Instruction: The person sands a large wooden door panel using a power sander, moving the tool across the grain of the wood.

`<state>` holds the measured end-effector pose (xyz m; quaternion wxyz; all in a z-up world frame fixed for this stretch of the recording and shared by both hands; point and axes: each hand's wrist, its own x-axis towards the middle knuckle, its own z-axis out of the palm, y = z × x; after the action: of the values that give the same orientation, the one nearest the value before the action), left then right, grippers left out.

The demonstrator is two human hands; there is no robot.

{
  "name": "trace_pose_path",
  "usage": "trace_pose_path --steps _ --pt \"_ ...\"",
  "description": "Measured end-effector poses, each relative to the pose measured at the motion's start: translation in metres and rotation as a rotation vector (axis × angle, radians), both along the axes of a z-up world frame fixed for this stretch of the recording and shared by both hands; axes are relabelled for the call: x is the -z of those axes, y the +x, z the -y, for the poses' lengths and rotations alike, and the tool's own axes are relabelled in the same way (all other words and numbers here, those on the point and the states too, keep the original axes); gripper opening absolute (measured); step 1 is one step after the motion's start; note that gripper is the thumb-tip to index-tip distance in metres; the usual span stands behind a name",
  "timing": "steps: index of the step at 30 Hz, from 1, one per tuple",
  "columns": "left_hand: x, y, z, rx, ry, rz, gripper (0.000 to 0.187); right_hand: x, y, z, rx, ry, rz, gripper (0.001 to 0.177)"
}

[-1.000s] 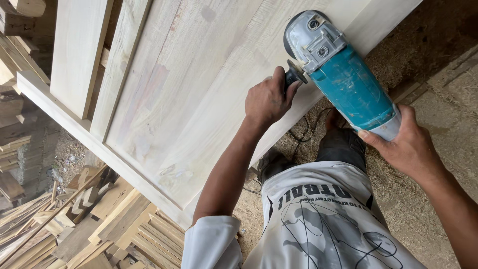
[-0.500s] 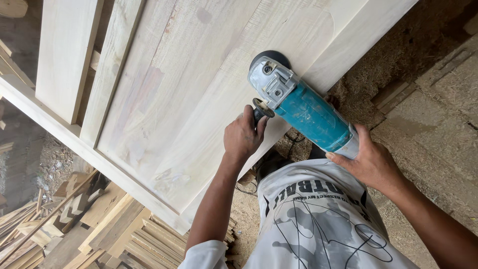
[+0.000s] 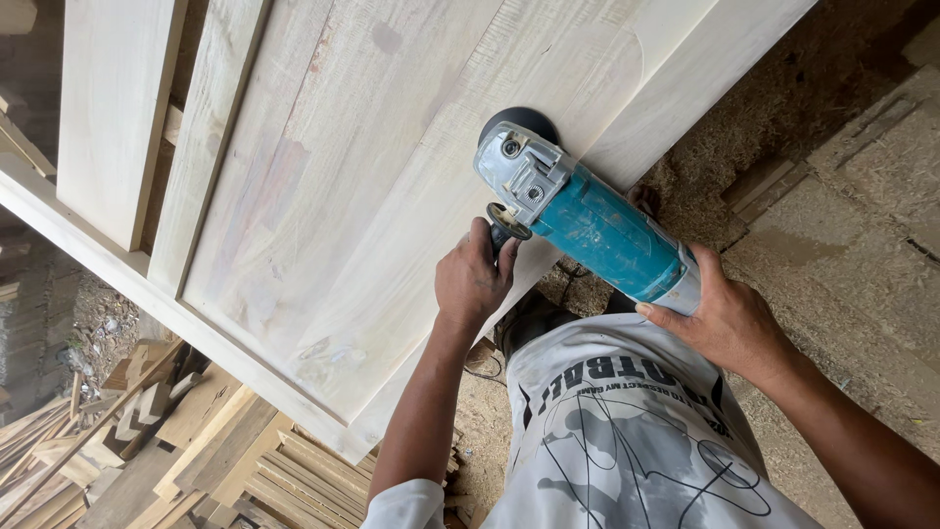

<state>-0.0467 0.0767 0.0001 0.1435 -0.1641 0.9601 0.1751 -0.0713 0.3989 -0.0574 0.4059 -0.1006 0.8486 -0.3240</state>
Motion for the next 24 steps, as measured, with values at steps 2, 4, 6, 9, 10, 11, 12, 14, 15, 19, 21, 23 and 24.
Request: trace_pose_path --steps 2,4,6,9,10,11,12,14,15,19,21,23,24 --pt "0.001 -0.02 -0.006 0.02 0.011 0.02 0.041 -0.002 -0.011 -0.008 0.028 -0.004 -0.031 0.105" --pt "0.002 -0.038 -0.013 0.05 0.007 0.018 0.042 -0.004 -0.021 -0.014 0.052 0.024 -0.035 0.105" --pt "0.003 -0.055 -0.019 0.083 0.002 0.015 0.042 -0.005 -0.03 -0.021 0.08 0.016 -0.042 0.104" --pt "0.005 -0.078 -0.027 0.13 -0.009 0.008 0.042 -0.005 -0.043 -0.029 0.121 -0.025 -0.062 0.103" --pt "0.005 -0.086 -0.028 0.142 -0.015 0.012 0.042 -0.005 -0.047 -0.03 0.131 -0.024 -0.064 0.104" --pt "0.005 -0.092 -0.031 0.15 -0.019 0.019 0.042 -0.005 -0.051 -0.033 0.137 -0.022 -0.065 0.104" --pt "0.005 -0.1 -0.032 0.161 -0.02 0.014 0.042 -0.004 -0.056 -0.035 0.148 -0.051 -0.084 0.102" --pt "0.005 -0.112 -0.034 0.174 -0.021 0.007 0.042 -0.004 -0.064 -0.037 0.165 -0.11 -0.117 0.098" --pt "0.005 -0.118 -0.035 0.182 -0.025 0.009 0.042 -0.003 -0.068 -0.038 0.172 -0.1 -0.109 0.097" --pt "0.009 -0.14 -0.036 0.198 -0.035 0.058 0.042 0.0 -0.079 -0.043 0.204 -0.136 -0.099 0.094" --pt "0.009 -0.145 -0.036 0.197 -0.03 0.075 0.042 0.001 -0.082 -0.044 0.211 -0.154 -0.105 0.094" --pt "0.008 -0.145 -0.033 0.182 -0.022 0.066 0.042 0.0 -0.085 -0.041 0.196 -0.137 -0.109 0.095" --pt "0.007 -0.144 -0.031 0.167 -0.018 0.068 0.042 -0.001 -0.088 -0.039 0.18 -0.129 -0.113 0.095"
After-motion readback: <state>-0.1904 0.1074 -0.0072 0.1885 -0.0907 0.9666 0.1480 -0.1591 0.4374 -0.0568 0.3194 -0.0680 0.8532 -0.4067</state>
